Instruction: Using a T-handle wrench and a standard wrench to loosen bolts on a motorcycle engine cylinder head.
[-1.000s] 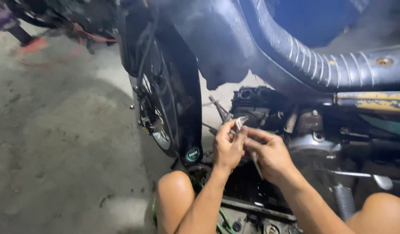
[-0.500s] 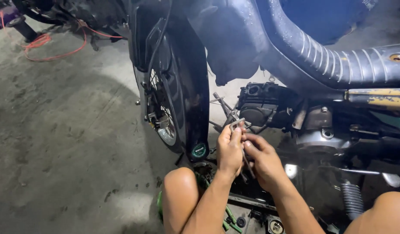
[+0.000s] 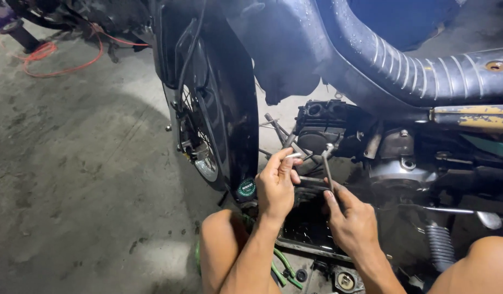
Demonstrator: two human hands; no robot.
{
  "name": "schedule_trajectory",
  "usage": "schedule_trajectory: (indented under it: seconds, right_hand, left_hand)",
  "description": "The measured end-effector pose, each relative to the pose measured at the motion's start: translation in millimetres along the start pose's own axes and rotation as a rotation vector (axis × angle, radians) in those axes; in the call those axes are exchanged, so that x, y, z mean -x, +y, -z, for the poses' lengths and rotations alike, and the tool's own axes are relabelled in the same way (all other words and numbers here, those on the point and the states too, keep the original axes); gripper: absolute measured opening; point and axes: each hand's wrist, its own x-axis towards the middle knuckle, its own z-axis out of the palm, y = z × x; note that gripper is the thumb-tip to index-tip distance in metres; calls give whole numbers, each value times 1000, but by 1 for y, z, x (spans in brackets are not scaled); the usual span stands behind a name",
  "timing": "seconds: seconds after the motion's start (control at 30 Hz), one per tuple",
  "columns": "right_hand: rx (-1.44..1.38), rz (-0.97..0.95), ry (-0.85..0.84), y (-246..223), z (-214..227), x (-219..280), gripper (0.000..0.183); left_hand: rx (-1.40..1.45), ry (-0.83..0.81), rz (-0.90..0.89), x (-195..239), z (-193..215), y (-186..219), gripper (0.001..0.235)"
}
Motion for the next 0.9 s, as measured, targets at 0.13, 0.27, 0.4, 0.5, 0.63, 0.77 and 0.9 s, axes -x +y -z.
schedule_trajectory:
  seconds: [0.13,0.27,0.4,0.5,0.63,0.77,0.9]
  right_hand:
    - [-321,118,-104,2,-5,14,41]
    - [-598,55,-186,4,-9,18,36]
    - [-610,-44,-245,6,-4,12,31]
    - [-541,-24,-299,1,4,12,35]
    - [-660,44,-354,15,4,-3,33]
    - [-592,6,-354,4,15,-5,32]
    - [-672,-77,-373,3,13,-5,31]
  left_hand:
    - [-115,-24,-209,2,-5,-13,24]
    - [-115,-52,-246,5,-8,-12,24]
    - [-170,-24,-283,1,-5,-17,25]
    - [-158,-40,-346,0,-5,-22,28]
    - [-224,-98,-363,-6,-3,-26,31]
    - [-192,-113,-256,-4,-2,-19,32]
    - [-200,-129,-92,-1,-4,-18,27]
